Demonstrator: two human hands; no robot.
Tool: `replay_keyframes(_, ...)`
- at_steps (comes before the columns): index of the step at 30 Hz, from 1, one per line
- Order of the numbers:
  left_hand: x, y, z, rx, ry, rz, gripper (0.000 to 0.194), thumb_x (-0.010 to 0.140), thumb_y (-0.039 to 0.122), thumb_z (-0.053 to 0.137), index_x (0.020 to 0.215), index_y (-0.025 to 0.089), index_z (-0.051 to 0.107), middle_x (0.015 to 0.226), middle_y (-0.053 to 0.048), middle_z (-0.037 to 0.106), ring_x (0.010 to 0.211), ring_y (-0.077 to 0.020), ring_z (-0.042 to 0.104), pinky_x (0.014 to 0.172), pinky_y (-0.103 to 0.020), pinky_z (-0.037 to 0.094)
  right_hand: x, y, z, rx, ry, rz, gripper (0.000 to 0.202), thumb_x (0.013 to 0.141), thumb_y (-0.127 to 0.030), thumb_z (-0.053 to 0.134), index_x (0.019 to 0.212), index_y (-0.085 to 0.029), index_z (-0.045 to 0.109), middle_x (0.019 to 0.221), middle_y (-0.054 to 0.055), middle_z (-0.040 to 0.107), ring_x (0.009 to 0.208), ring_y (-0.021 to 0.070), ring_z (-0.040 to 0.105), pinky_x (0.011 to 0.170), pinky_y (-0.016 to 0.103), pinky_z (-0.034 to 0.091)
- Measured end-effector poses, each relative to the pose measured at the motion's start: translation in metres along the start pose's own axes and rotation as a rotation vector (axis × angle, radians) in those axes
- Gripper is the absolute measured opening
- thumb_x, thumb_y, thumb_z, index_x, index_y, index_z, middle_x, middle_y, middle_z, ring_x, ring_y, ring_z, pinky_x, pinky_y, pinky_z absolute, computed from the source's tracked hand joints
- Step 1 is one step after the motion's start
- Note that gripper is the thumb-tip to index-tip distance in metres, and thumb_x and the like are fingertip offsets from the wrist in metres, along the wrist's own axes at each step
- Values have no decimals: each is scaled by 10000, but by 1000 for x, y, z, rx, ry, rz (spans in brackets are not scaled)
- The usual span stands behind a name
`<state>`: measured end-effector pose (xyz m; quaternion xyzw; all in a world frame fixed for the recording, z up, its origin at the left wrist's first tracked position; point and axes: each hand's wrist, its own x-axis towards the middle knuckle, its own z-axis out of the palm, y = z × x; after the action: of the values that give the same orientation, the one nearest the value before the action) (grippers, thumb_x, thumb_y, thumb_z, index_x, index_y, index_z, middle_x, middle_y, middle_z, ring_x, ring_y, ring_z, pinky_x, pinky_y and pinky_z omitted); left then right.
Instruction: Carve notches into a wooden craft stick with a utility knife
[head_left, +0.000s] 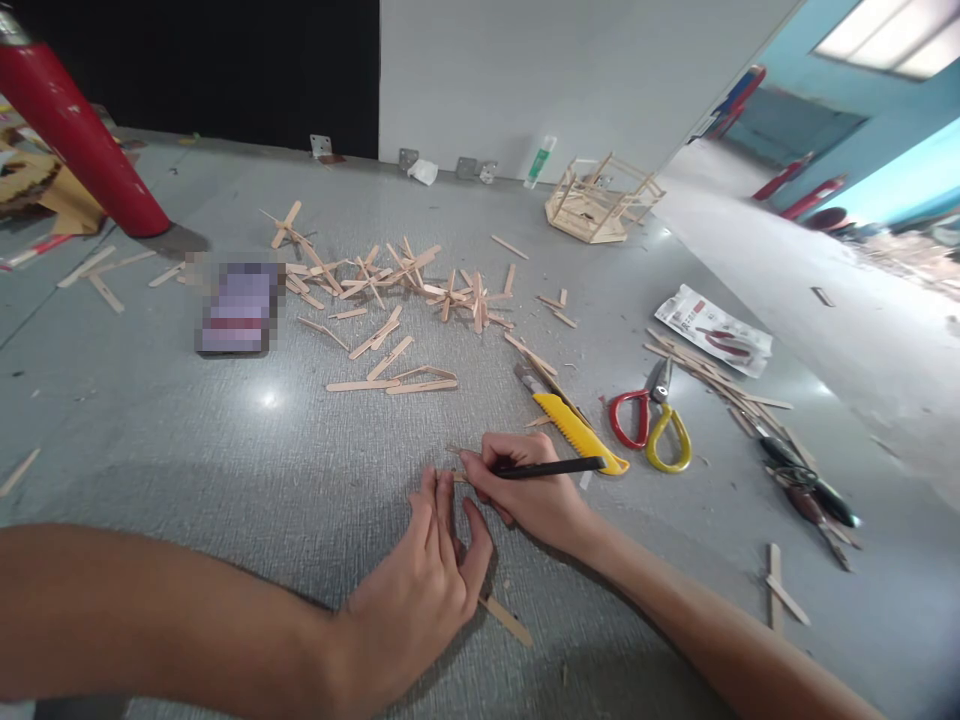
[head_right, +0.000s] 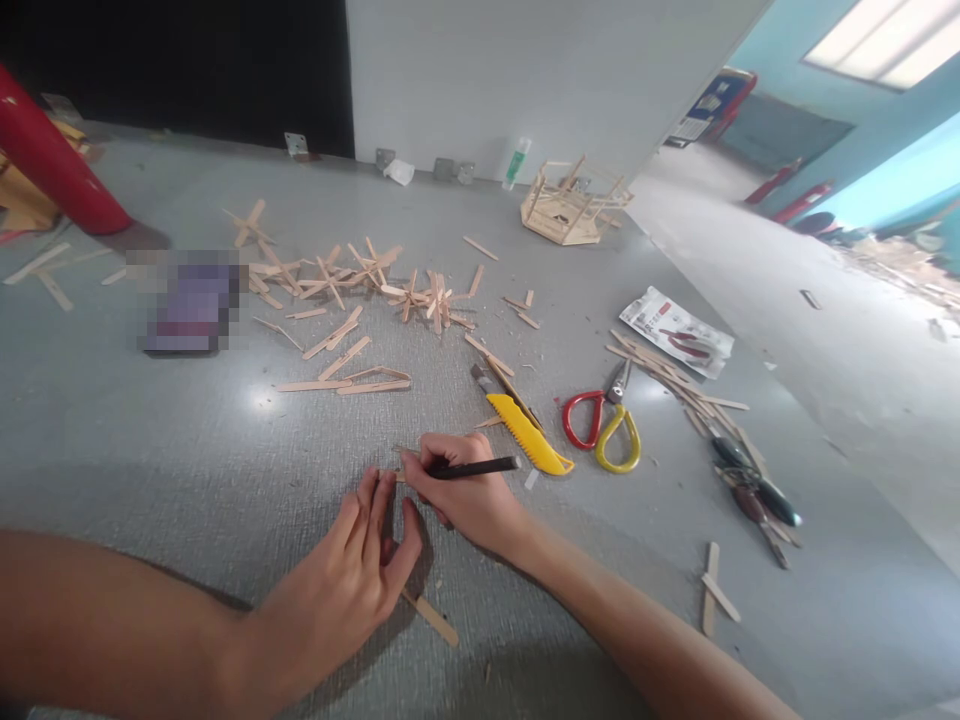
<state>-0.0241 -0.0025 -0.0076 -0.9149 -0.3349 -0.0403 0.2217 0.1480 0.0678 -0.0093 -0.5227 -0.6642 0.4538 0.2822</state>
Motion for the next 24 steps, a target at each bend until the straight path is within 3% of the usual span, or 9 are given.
replay_keyframes(14,1,-1,0,2,15,-1,570,829,362,530,1236,-37,515,1176,-335,643,1143,-431,628,1002,-521,352,0,2,0,14,-6,-19,444,921,-418,586,570,-213,406,429,-65,462,322,53,383,351,195,282)
replay_keyframes(24,1,0,2,12,28,-12,607,808,432,566,1226,-7,554,1165,-297,669,1130,-420,638,997,-526,357,1,1,-2,-69,4,-58,425,912,-375,583,571,-218,385,445,-56,462,363,54,363,365,200,263)
